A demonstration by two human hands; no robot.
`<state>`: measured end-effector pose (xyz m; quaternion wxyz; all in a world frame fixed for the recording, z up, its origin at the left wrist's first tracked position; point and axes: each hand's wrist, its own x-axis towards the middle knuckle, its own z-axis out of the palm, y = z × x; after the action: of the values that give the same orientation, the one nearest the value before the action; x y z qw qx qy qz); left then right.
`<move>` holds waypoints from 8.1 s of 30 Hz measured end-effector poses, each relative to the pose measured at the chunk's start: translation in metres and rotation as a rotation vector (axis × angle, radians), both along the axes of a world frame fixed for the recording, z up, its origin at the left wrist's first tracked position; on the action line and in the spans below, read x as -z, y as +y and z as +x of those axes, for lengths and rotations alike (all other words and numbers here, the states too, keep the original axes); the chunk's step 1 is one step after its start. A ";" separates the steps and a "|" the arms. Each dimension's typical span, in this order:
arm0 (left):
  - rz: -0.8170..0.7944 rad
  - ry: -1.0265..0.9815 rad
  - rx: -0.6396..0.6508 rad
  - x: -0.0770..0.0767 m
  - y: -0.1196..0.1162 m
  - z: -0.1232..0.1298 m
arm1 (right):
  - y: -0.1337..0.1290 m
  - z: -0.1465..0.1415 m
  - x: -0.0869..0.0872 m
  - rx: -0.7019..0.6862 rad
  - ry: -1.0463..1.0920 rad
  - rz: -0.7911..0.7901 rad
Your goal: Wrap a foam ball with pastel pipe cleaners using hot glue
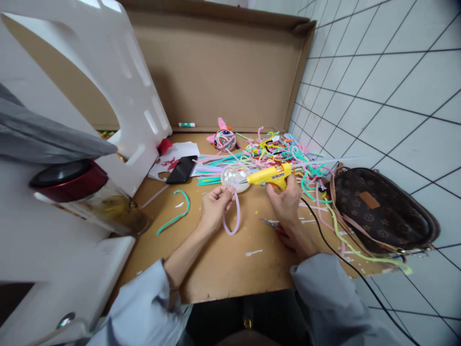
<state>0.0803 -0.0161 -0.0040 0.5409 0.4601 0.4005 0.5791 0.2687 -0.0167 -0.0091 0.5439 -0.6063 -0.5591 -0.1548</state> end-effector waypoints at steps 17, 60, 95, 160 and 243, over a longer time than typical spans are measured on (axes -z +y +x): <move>0.009 -0.030 0.011 0.000 0.001 0.000 | -0.001 0.002 0.001 -0.048 -0.062 0.022; -0.050 -0.091 0.044 -0.004 0.000 0.001 | -0.001 0.002 0.001 -0.041 -0.060 0.059; -0.051 -0.112 0.072 -0.002 0.001 -0.001 | 0.001 0.003 0.004 -0.060 -0.092 0.049; -0.056 -0.105 0.064 -0.004 0.000 -0.001 | -0.001 0.004 0.003 -0.055 -0.102 0.056; 0.021 -0.079 0.047 -0.010 -0.006 -0.001 | -0.051 0.056 0.003 0.452 -0.468 -0.798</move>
<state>0.0792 -0.0223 0.0056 0.5650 0.4518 0.3617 0.5881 0.3251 -0.0672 -0.0123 0.0836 -0.8214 -0.5364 -0.1747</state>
